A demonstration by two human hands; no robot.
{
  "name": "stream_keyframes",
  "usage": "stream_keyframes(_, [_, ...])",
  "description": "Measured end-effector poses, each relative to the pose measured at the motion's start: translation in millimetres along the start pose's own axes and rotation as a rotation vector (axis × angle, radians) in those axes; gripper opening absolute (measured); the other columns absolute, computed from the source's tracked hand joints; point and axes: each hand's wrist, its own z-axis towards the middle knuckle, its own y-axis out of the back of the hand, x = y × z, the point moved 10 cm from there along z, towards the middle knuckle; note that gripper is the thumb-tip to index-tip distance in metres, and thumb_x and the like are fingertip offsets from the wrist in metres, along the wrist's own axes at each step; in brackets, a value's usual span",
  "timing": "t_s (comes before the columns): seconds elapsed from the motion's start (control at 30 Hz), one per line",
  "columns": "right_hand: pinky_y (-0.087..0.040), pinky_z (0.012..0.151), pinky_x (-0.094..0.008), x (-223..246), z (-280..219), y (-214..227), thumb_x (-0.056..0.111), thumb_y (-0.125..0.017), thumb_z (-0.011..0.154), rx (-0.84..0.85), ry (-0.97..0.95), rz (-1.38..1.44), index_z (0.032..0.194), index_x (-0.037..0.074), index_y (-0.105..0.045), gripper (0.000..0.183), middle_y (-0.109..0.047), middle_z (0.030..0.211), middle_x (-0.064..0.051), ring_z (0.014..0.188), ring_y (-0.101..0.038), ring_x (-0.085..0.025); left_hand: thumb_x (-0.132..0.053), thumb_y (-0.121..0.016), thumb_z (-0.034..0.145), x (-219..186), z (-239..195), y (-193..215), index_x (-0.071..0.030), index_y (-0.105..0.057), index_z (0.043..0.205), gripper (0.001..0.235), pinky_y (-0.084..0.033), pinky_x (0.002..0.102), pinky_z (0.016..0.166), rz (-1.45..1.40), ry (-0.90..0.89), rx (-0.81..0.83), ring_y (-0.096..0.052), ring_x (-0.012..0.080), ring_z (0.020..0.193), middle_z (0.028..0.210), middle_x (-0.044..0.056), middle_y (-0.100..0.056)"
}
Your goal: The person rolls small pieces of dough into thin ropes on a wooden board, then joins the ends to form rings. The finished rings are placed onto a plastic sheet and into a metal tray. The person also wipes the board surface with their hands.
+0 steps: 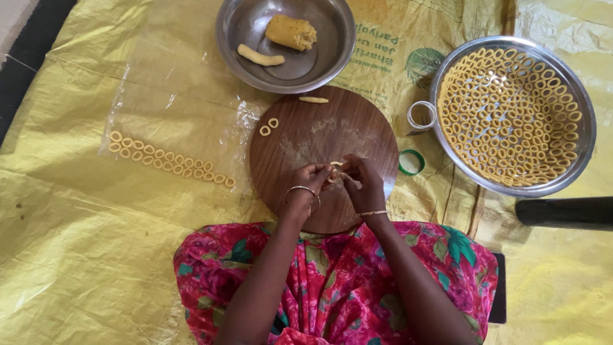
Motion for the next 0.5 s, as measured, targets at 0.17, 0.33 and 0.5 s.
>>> stream_keyframes(0.17, [-0.058, 0.090, -0.034, 28, -1, -5, -0.012, -0.067, 0.085, 0.053, 0.114, -0.071, 0.139, 0.002, -0.056, 0.057, -0.064, 0.108, -0.012, 0.101, -0.072, -0.024, -0.020, -0.077, 0.093, 8, 6, 1, 0.002, -0.073, 0.107, 0.027, -0.057, 0.026, 0.069, 0.041, 0.012, 0.030, -0.068, 0.0107, 0.076, 0.091, 0.006, -0.075])
stream_keyframes(0.33, [-0.058, 0.086, -0.034, 33, 1, -6, -0.008, -0.070, 0.088, 0.059, 0.142, -0.114, 0.138, 0.004, -0.057, 0.053, -0.062, 0.105, -0.011, 0.098, -0.072, -0.023, -0.021, -0.077, 0.092, 13, 7, 1, 0.000, -0.073, 0.108, 0.026, -0.058, 0.026, 0.071, -0.021, 0.024, 0.093, -0.069, 0.0098, 0.080, 0.095, 0.004, -0.076])
stream_keyframes(0.5, [-0.057, 0.082, -0.033, 31, 0, -6, -0.007, -0.071, 0.086, 0.047, 0.155, -0.157, 0.136, 0.004, -0.059, 0.053, -0.061, 0.105, -0.011, 0.093, -0.071, -0.023, -0.018, -0.075, 0.093, 20, 9, 4, 0.001, -0.074, 0.111, 0.026, -0.059, 0.026, 0.073, -0.005, 0.023, 0.125, -0.071, 0.0110, 0.084, 0.098, 0.006, -0.076])
